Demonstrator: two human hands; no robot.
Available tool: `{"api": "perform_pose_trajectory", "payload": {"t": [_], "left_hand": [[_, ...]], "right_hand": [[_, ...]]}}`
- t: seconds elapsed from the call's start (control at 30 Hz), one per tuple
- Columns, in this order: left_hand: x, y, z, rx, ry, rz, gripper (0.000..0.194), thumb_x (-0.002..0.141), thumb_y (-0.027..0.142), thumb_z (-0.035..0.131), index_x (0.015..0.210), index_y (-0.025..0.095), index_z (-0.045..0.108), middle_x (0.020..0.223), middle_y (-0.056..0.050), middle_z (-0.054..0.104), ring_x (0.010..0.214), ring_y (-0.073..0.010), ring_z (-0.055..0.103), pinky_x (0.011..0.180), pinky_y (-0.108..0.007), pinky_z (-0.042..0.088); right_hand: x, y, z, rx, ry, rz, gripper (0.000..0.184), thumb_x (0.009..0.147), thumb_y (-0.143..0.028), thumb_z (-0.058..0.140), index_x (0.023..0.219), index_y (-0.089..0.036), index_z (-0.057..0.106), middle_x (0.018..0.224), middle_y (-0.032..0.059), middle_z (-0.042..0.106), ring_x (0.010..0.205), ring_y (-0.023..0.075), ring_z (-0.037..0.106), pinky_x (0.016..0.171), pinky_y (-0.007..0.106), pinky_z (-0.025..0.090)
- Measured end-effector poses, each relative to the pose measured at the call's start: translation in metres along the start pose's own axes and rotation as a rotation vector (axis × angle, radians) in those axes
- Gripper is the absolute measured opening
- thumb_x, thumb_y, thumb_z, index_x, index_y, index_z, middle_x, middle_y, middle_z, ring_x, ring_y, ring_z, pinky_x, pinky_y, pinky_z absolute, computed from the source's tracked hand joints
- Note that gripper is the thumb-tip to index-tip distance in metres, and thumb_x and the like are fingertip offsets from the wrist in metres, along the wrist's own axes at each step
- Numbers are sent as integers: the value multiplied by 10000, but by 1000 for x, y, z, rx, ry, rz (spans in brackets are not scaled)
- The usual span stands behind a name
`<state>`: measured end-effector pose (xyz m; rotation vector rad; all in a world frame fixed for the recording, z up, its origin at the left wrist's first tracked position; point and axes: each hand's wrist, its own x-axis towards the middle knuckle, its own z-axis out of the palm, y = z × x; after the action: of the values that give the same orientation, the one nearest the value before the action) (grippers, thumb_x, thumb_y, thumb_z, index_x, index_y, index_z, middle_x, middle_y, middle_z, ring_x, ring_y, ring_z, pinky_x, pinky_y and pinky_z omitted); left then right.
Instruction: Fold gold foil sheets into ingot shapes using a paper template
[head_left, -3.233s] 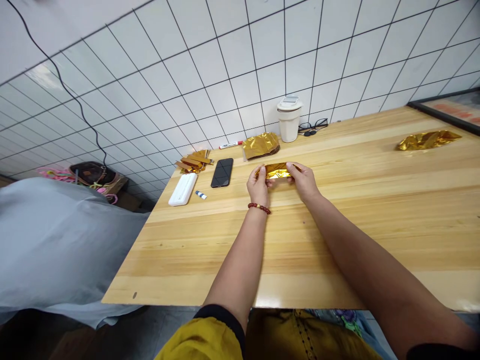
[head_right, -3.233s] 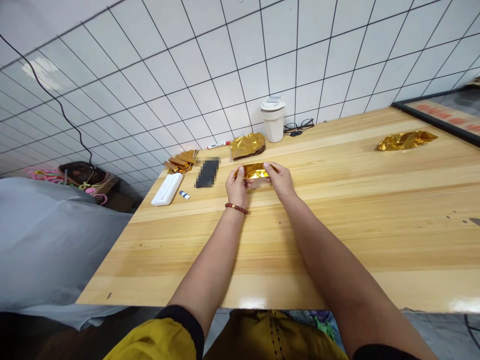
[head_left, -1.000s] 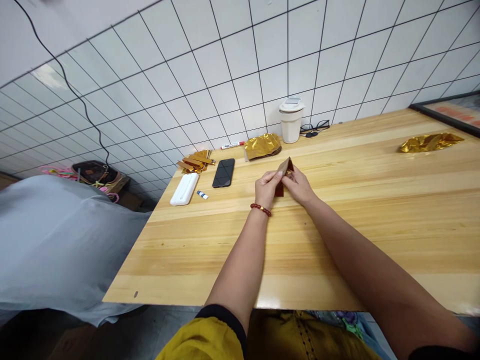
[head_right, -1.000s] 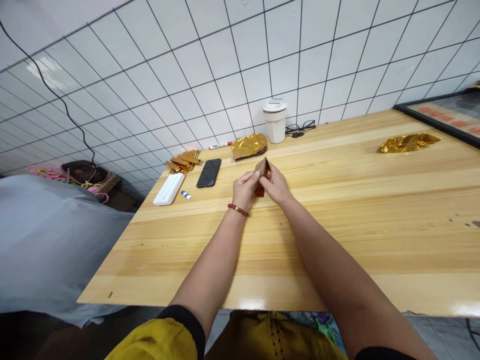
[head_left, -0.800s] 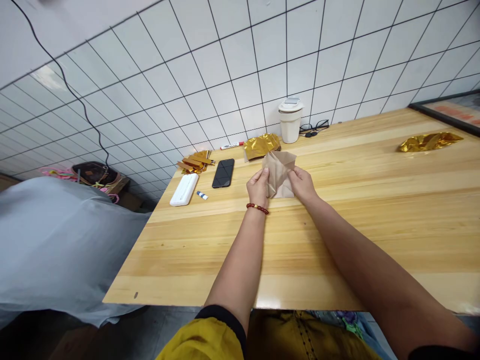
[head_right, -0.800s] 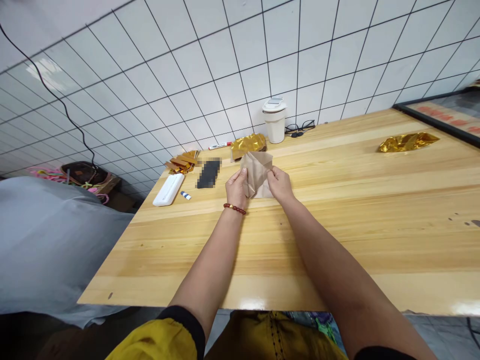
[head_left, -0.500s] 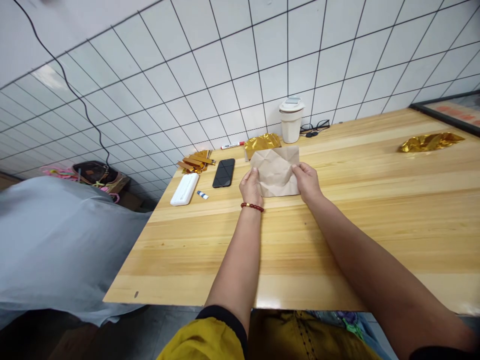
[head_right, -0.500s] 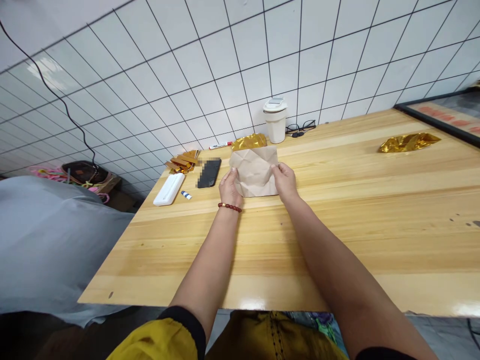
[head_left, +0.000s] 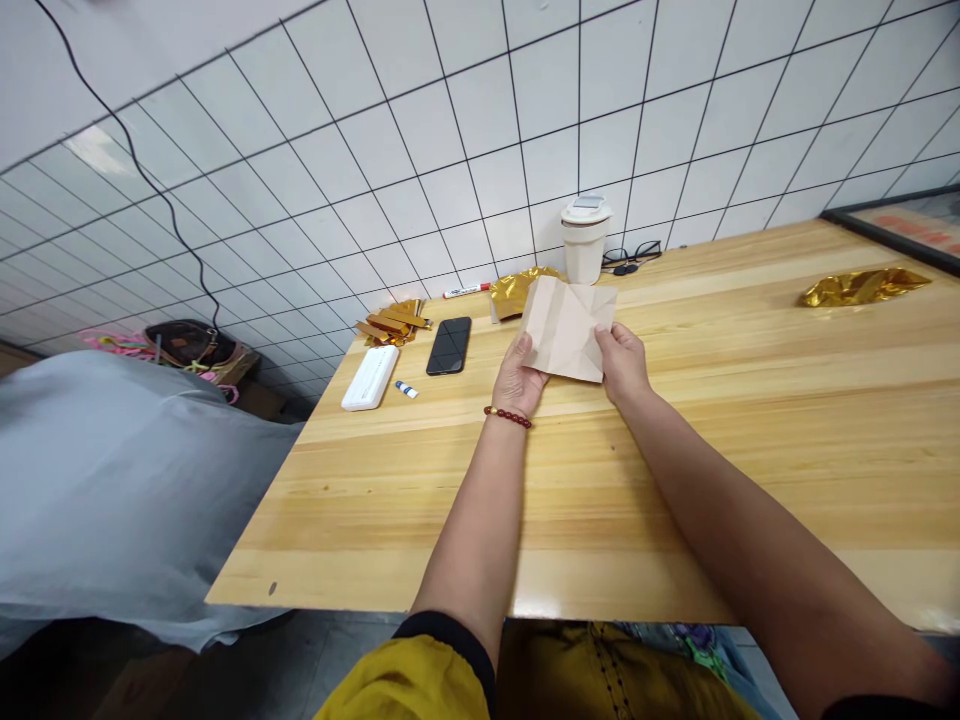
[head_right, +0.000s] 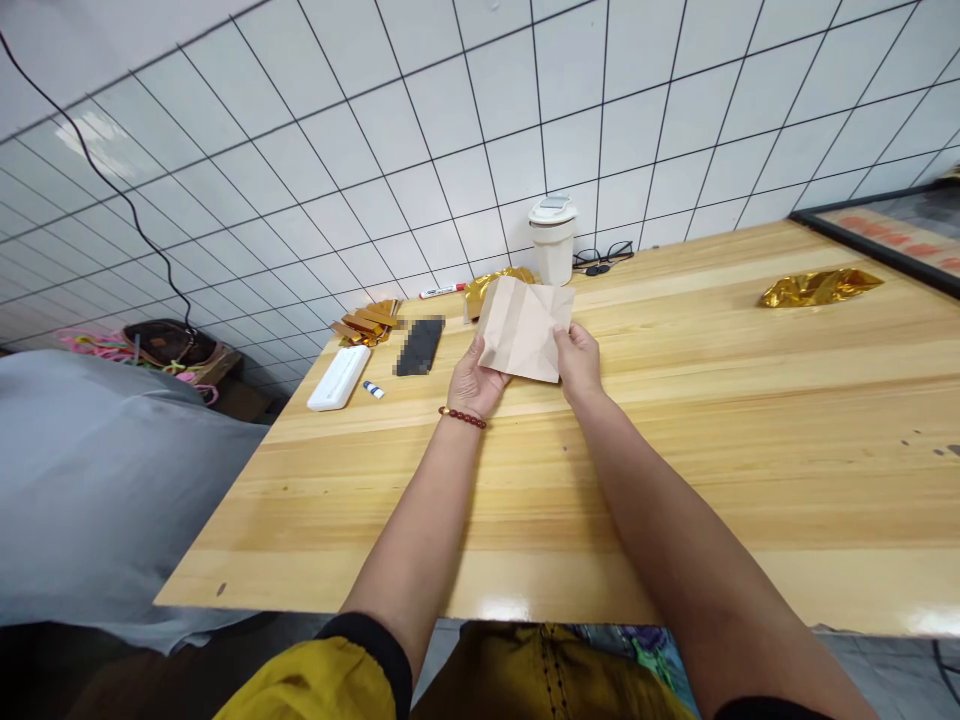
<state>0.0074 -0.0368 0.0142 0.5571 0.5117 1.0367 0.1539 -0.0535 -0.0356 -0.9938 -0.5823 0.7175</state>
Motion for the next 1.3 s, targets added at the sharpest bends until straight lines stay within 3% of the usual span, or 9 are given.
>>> {"api": "perform_pose_trajectory", "payload": {"t": [0.2,0.33,0.43,0.57,0.83,0.93,1.0,1.13,1.3], "left_hand": [[4,-10,-3,73,54,-9,370,787,0,615,1105,174,684,1181,-94,724,1204,-238,624,1029,-423,505],[8,-10,-2,4,137,12,342,787,9,614,1079,168,692,1140,-96,739,1186,-231,640,1032,-415,502],[8,-3,-3,-64,108,13,163,865,208,624,995,158,710,1095,-97,748,1176,-242,647,1048,-414,492],[4,9,-10,-128,14,-26,569,904,649,441,912,145,704,1010,-131,753,1175,-292,644,1050,-466,483],[-2,11,-10,-37,-122,-71,730,800,769,480,1098,134,685,1151,-176,717,1216,-339,613,1062,-500,454],[0,10,-12,-41,-121,-91,649,798,709,546,1092,148,689,1123,-161,728,1195,-341,625,1058,-513,454],[3,9,-14,-46,-83,-88,459,829,546,603,1045,153,699,1035,-135,751,1146,-321,656,1057,-500,463],[8,7,-15,10,37,-110,146,772,145,642,901,117,705,873,-108,763,1009,-267,715,1056,-436,482],[13,8,-15,-104,201,21,113,807,96,634,886,140,703,880,-75,768,994,-210,719,1038,-373,504]], "right_hand": [[1,1,0,35,9,-10,272,709,-416,677,892,-220,637,902,29,748,849,222,692,780,366,558],[0,0,1,37,-2,-6,263,693,-407,684,877,-223,641,867,13,742,804,207,681,752,350,550],[-1,-2,1,-9,-2,-12,216,677,-406,690,782,-225,637,771,-12,718,722,183,650,696,316,531],[-3,-5,1,-70,-6,-18,211,643,-400,719,746,-220,680,724,-21,706,690,175,629,672,304,514],[-14,-12,4,-139,-144,18,268,528,-353,823,746,-207,767,736,-4,737,662,173,635,679,321,506],[-20,-16,5,-144,-258,55,289,501,-342,853,741,-203,770,745,7,745,647,170,635,670,320,506],[-22,-18,5,-122,-294,83,314,489,-335,866,755,-201,768,750,12,745,642,168,636,664,320,508],[-19,-20,4,-70,-209,105,372,493,-334,873,821,-204,754,665,-10,697,606,161,615,637,316,505],[-9,-21,0,23,-87,108,372,616,-478,796,866,-208,737,715,4,695,679,180,638,645,308,521]]}}
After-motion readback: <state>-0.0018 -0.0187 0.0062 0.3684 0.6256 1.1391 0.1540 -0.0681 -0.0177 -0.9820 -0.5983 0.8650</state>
